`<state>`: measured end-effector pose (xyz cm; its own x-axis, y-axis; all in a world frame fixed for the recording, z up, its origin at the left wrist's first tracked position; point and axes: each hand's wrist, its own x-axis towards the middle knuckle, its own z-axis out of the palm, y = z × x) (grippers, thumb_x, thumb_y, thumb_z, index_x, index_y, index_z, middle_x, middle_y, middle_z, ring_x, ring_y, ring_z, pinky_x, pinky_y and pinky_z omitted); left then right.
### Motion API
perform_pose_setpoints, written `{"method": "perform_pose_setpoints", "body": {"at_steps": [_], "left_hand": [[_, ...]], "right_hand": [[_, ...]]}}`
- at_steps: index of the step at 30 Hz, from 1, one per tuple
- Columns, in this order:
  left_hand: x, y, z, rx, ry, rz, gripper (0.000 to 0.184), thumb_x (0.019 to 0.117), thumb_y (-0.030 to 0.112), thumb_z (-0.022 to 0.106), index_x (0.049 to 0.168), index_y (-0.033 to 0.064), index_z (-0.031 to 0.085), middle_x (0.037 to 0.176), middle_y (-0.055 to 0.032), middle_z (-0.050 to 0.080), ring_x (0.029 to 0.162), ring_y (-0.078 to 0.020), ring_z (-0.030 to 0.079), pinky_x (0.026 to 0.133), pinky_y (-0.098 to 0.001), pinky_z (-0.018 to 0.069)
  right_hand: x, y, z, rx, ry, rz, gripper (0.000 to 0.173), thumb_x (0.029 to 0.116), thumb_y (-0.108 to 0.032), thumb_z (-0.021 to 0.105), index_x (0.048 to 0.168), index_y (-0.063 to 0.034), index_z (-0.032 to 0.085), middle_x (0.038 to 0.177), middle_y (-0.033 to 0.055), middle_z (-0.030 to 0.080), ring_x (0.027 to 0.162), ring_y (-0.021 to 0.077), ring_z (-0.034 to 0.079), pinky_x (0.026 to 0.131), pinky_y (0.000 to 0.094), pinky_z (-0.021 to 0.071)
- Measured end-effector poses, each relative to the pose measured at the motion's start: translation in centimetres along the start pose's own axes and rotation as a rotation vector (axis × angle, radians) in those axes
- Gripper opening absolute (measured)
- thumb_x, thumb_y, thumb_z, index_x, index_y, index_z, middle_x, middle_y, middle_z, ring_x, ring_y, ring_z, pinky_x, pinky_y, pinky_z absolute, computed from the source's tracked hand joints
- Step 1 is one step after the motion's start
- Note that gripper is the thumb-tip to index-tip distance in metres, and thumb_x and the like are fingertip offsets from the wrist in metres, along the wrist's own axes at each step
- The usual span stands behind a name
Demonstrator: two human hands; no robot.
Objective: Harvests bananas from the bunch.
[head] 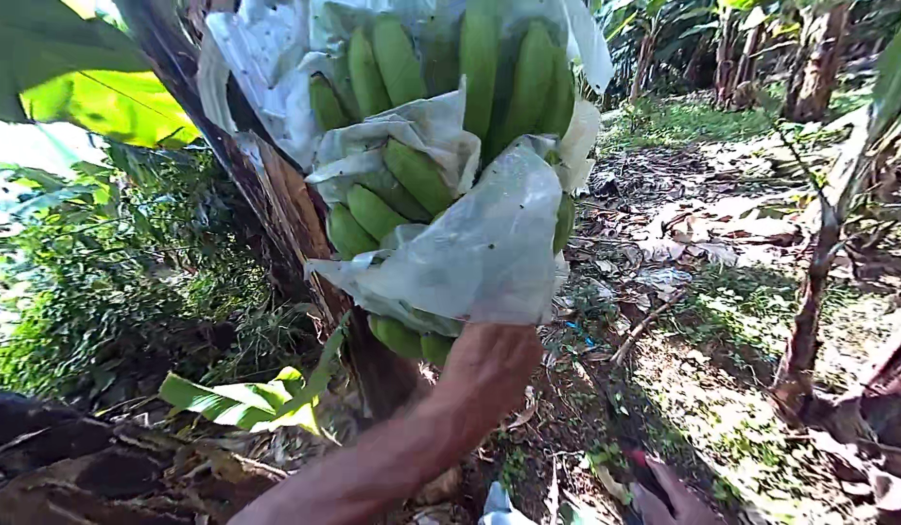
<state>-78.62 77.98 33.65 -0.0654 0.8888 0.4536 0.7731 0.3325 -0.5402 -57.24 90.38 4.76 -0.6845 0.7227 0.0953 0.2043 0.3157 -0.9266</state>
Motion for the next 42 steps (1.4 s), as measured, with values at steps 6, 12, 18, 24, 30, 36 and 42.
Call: {"method": "perform_pose_setpoints", "body": {"at_steps": [6, 12, 18, 24, 30, 36, 42], "left_hand": [[-6.8, -6.8, -2.3, 0.131, 0.004, 0.069, 0.025, 0.0933, 0.040, 0.066, 0.093, 0.0147, 0.070, 0.080, -0.0074, 0.067, 0.070, -0.0289, 0.070, 0.053, -0.0470, 0.0551], [-10.0, -10.5, -4.8, 0.180, -0.126, 0.066, 0.034, 0.1015, 0.041, 0.053, 0.099, 0.0101, 0.069, 0.080, -0.0114, 0.065, 0.075, -0.0347, 0.068, 0.059, -0.0517, 0.0540], [-10.8, -11.2, -5.9, 0.215, -0.173, 0.105, 0.041, 0.1029, 0.044, 0.048, 0.101, 0.0084, 0.068, 0.080, -0.0105, 0.063, 0.074, -0.0341, 0.066, 0.060, -0.0495, 0.0528], [-9.9, -10.3, -5.8, 0.177, -0.160, 0.121, 0.037, 0.1046, 0.040, 0.048, 0.103, 0.0091, 0.068, 0.078, -0.0099, 0.063, 0.073, -0.0332, 0.066, 0.059, -0.0472, 0.0517], [-6.8, -8.1, -5.2, 0.134, -0.199, 0.133, 0.036, 0.1062, 0.034, 0.047, 0.099, 0.0057, 0.068, 0.082, -0.0129, 0.067, 0.076, -0.0358, 0.069, 0.061, -0.0489, 0.0544], [-10.6, -9.5, 0.6, -0.099, -0.244, -0.030, 0.048, 0.0942, 0.057, 0.059, 0.081, 0.0109, 0.065, 0.070, -0.0074, 0.062, 0.061, -0.0293, 0.066, 0.048, -0.0461, 0.0530], [-20.9, -3.5, 15.1, -0.713, -0.829, -0.664, 0.062, 0.0901, 0.067, 0.064, 0.097, 0.0053, 0.073, 0.088, -0.0161, 0.072, 0.089, -0.0362, 0.070, 0.084, -0.0625, 0.0543]], "right_hand": [[6.5, -6.5, 2.7, -0.171, -0.032, -0.436, 0.043, 0.1017, -0.039, 0.051, 0.125, -0.0087, 0.069, 0.088, 0.0073, 0.073, 0.070, 0.0194, 0.070, 0.062, 0.0454, 0.0594], [9.8, -9.4, 6.7, -0.085, -0.132, -0.634, 0.043, 0.1042, -0.046, 0.046, 0.124, -0.0141, 0.067, 0.083, 0.0023, 0.071, 0.065, 0.0131, 0.067, 0.055, 0.0381, 0.0576], [12.6, -12.6, 9.0, -0.084, -0.214, -0.736, 0.044, 0.1067, -0.048, 0.042, 0.123, -0.0136, 0.065, 0.083, 0.0028, 0.069, 0.065, 0.0147, 0.066, 0.055, 0.0383, 0.0565], [14.1, -16.4, 7.4, -0.269, -0.224, -0.755, 0.038, 0.1042, -0.042, 0.044, 0.116, -0.0119, 0.064, 0.073, 0.0038, 0.064, 0.057, 0.0216, 0.064, 0.048, 0.0446, 0.0529], [14.8, -20.2, 4.1, -0.762, -0.254, -0.562, 0.021, 0.1020, -0.026, 0.055, 0.110, -0.0066, 0.060, 0.070, 0.0132, 0.063, 0.059, 0.0372, 0.067, 0.050, 0.0532, 0.0526], [12.5, 2.1, -6.8, -0.878, -0.481, 0.139, 0.039, 0.1018, -0.028, 0.058, 0.127, 0.0008, 0.060, 0.099, 0.0314, 0.070, 0.095, 0.0537, 0.068, 0.078, 0.0707, 0.0522], [-3.0, 7.1, -1.8, 0.082, -0.321, 0.639, 0.051, 0.1005, -0.021, 0.048, 0.145, 0.0008, 0.035, 0.086, 0.0116, 0.063, 0.061, 0.0193, 0.059, 0.056, 0.0406, 0.0524]]}}
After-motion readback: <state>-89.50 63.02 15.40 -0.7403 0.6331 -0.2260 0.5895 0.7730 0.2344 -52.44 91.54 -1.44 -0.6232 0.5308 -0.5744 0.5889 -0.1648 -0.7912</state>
